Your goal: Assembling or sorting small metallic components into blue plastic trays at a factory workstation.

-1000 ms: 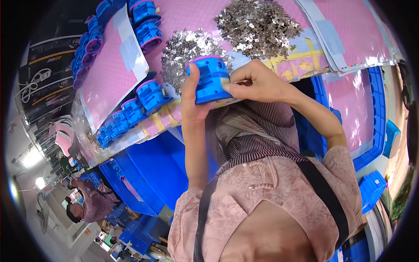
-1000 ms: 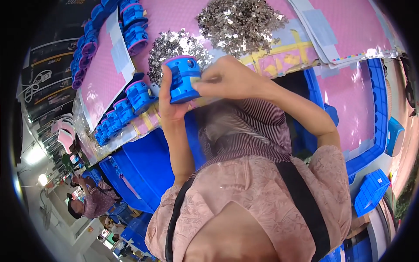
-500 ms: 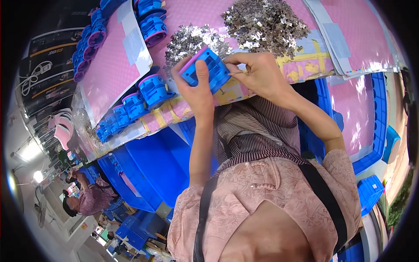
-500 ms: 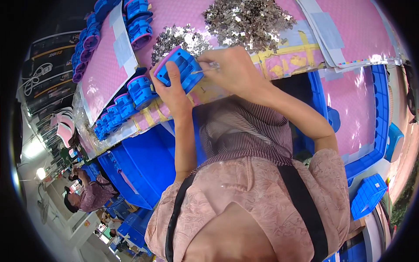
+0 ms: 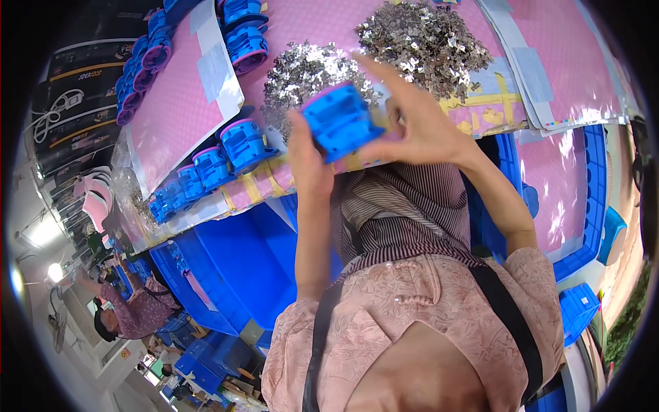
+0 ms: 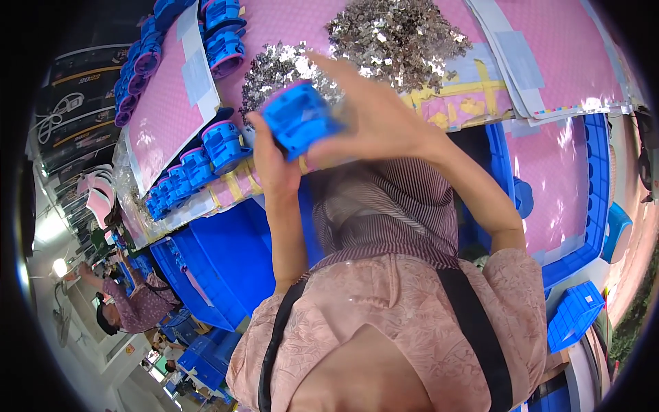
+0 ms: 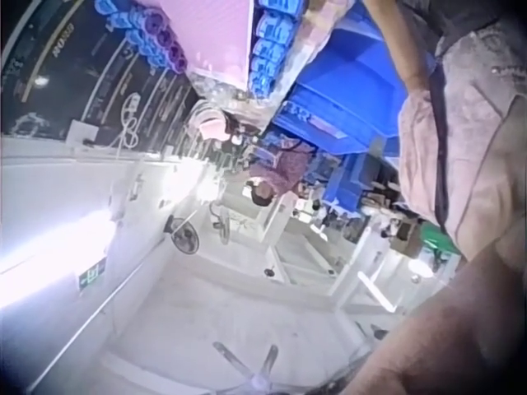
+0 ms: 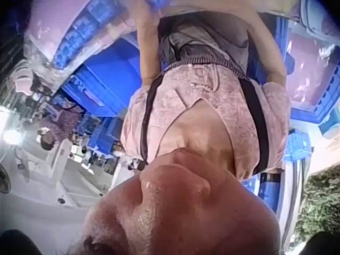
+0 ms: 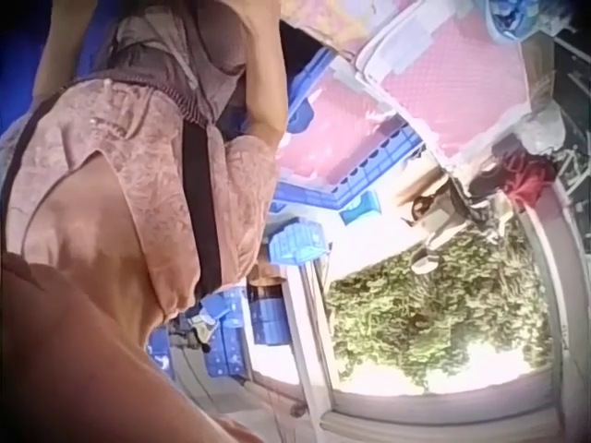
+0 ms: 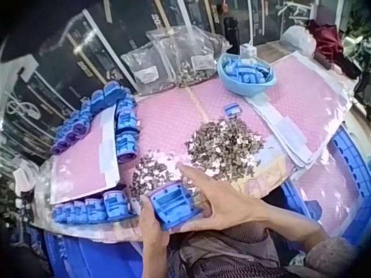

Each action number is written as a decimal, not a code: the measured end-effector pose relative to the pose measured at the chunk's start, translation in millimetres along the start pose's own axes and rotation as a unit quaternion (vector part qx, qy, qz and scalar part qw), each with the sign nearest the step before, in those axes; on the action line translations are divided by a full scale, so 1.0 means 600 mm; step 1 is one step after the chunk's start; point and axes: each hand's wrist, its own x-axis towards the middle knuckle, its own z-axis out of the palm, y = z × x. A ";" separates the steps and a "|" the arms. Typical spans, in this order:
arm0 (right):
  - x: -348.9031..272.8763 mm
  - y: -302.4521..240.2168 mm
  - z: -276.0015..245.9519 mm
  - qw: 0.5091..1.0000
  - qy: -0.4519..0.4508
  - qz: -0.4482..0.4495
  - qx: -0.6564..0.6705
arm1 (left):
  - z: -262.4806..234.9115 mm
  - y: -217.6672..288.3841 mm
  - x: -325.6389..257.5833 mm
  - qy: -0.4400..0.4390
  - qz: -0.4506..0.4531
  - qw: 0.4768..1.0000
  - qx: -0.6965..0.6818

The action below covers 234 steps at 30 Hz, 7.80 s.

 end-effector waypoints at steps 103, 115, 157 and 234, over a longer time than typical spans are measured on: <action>0.112 0.059 0.107 0.991 0.060 0.117 -0.028 | -0.034 0.041 0.007 -0.048 0.022 0.995 -0.084; 0.099 0.086 0.091 0.983 0.021 0.181 0.020 | -0.044 0.026 -0.004 -0.043 0.007 0.998 -0.042; 0.077 0.040 0.063 0.976 0.073 0.160 0.130 | -0.032 0.016 -0.021 -0.004 0.030 1.000 -0.001; 0.022 -0.016 0.032 0.979 -0.024 0.200 0.039 | -0.058 0.314 0.540 0.268 0.318 0.316 0.853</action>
